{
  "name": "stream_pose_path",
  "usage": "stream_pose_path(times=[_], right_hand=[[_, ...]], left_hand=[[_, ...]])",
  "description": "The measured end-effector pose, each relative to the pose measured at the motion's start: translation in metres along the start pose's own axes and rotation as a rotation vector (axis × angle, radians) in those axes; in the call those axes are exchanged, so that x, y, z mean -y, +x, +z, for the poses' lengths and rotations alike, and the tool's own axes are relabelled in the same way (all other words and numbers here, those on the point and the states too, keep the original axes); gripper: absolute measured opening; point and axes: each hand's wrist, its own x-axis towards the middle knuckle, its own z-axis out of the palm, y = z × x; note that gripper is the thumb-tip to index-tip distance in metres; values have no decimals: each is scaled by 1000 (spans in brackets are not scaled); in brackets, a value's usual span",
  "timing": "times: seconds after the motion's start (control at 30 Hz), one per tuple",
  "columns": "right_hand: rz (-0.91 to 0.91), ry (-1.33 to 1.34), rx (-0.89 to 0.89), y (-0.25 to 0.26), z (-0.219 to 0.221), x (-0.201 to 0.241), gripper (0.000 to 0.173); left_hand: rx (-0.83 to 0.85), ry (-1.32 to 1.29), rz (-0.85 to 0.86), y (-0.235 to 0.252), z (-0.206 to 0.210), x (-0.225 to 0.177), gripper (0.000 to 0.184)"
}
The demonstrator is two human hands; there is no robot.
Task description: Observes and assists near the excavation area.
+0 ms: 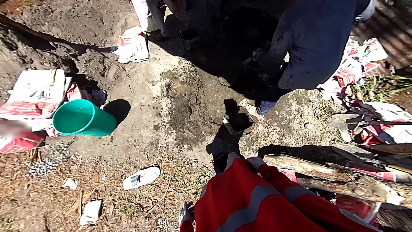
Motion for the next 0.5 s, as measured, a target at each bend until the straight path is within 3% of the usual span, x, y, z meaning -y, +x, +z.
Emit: stream_pose_path(times=[0.5], right_hand=[[1, -19, 14, -8, -1, 6, 53]], left_hand=[[-12, 1, 41, -17, 0, -10, 68]])
